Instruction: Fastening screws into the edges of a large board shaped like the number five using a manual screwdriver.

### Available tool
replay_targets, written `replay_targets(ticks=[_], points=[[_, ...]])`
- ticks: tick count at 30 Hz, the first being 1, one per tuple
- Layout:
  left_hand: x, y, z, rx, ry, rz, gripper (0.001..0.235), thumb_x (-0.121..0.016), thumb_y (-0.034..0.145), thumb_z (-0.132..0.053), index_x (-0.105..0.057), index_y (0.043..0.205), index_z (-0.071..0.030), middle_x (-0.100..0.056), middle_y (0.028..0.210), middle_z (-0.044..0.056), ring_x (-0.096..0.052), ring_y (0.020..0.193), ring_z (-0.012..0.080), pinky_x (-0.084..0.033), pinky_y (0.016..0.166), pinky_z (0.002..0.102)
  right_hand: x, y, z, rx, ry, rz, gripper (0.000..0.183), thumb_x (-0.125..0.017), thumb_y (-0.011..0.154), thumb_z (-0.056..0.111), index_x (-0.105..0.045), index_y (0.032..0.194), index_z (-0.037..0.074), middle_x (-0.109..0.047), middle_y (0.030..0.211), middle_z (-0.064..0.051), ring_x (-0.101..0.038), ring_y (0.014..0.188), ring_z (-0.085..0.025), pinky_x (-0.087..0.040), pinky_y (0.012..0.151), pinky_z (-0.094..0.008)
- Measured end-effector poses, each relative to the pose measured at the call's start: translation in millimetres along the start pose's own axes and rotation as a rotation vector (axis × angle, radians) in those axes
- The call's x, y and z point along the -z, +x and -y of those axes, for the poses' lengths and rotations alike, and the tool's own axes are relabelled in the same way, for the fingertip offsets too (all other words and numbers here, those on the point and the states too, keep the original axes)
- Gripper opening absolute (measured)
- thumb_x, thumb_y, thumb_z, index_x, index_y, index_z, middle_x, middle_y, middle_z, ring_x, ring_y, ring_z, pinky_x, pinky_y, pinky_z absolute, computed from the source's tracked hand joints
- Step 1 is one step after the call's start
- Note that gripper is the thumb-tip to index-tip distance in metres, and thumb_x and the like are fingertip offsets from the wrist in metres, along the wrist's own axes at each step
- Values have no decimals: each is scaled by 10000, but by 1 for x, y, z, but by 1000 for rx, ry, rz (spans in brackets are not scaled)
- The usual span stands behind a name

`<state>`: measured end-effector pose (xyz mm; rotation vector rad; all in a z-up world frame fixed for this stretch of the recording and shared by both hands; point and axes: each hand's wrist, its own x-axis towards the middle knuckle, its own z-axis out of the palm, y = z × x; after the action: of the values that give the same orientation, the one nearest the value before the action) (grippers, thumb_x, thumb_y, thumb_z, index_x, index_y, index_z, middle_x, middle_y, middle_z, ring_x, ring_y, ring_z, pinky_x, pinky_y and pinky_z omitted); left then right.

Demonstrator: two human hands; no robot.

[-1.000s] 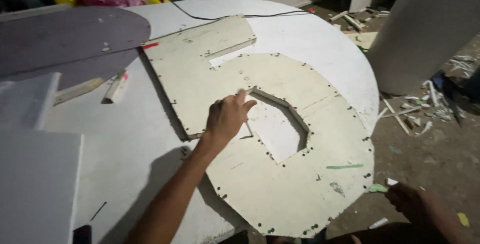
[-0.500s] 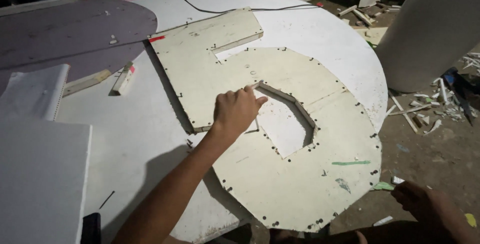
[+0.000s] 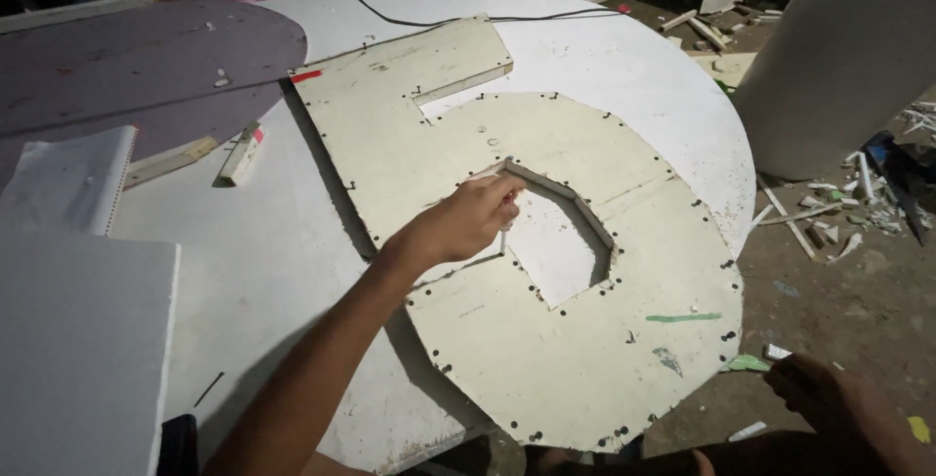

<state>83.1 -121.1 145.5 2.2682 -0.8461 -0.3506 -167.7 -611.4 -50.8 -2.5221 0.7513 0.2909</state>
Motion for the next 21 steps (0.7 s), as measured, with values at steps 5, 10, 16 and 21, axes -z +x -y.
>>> replay_targets(ticks=[5, 10, 16, 21], points=[[11, 0, -9, -145, 198, 56, 332, -252, 897, 89, -520, 899, -108, -619, 956, 25, -577, 852, 194, -445, 673, 338, 8, -12, 14, 23, -226, -37, 173, -690, 950, 268, -823, 1058, 290, -866, 712, 77, -765, 594, -83, -563, 650, -251], [-1, 27, 14, -181, 783, -184, 369, -576, 1082, -412, -617, 920, -84, -710, 669, 54, -717, 611, 289, -528, 549, 451, 5, -6, 6, 33, -267, -46, 184, -667, 960, 372, -774, 1097, 312, -927, 778, 125, -885, 657, -47, -604, 669, -248], [-29, 29, 14, -87, 865, -358, 629, -510, 1047, -552, -684, 588, -160, -631, 568, 25, -671, 584, 266, -450, 506, 401, 22, -32, 46, -83, -247, 34, 237, -640, 965, 417, -791, 1112, 310, -942, 828, 35, -914, 780, -110, -593, 742, -269], [-30, 25, 35, -295, 1038, -550, 394, -598, 1014, -500, -654, 1206, -162, -655, 747, -18, -661, 447, 186, -471, 372, 327, -2, 8, -20, 88, -202, -1, 389, -711, 935, 264, -681, 1321, 299, -941, 968, 161, -923, 755, -42, -659, 679, -264]])
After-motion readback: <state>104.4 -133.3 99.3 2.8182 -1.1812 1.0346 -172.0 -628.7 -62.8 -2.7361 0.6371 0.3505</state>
